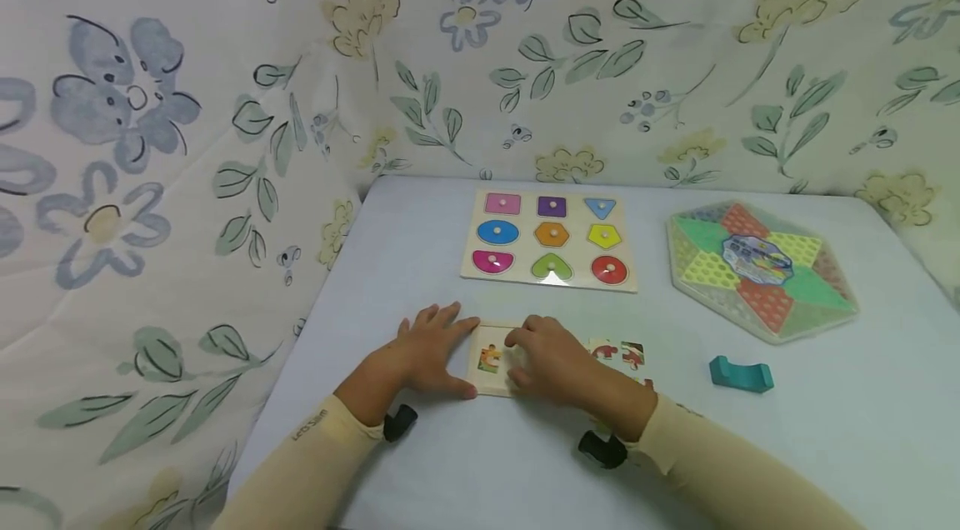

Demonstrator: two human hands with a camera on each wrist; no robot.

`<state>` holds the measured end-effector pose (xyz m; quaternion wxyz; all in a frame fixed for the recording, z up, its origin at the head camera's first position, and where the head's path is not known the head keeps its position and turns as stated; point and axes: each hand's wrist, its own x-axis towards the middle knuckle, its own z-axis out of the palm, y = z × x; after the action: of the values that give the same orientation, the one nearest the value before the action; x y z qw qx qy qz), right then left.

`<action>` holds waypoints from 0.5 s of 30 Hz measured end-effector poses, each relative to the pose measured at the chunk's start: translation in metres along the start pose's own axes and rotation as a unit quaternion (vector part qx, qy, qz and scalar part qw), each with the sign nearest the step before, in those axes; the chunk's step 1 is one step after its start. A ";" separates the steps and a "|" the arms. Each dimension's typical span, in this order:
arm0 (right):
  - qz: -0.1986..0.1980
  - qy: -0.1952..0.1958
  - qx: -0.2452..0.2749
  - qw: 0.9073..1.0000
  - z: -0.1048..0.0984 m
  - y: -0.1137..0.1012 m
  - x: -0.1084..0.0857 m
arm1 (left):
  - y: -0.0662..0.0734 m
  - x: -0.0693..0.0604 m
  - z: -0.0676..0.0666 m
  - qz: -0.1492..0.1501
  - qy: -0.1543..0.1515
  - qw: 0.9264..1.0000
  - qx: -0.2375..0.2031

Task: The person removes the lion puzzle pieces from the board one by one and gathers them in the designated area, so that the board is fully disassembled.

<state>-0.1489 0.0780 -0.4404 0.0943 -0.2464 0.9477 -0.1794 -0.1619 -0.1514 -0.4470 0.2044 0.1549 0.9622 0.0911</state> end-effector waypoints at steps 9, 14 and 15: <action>-0.011 -0.033 -0.011 0.999 0.019 -0.013 0.026 | 0.001 -0.001 0.000 0.008 -0.003 1.000 0.000; -0.019 -0.040 0.016 0.999 0.018 -0.017 0.029 | -0.001 0.000 0.000 0.006 -0.002 1.000 0.003; -0.019 -0.041 0.017 0.999 0.018 -0.017 0.030 | -0.002 0.000 0.000 0.004 -0.002 1.000 0.004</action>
<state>-0.1622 0.0442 -0.4529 0.1342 -0.2701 0.9348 -0.1874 -0.1622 -0.1531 -0.4473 0.2054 0.1602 0.9614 0.0883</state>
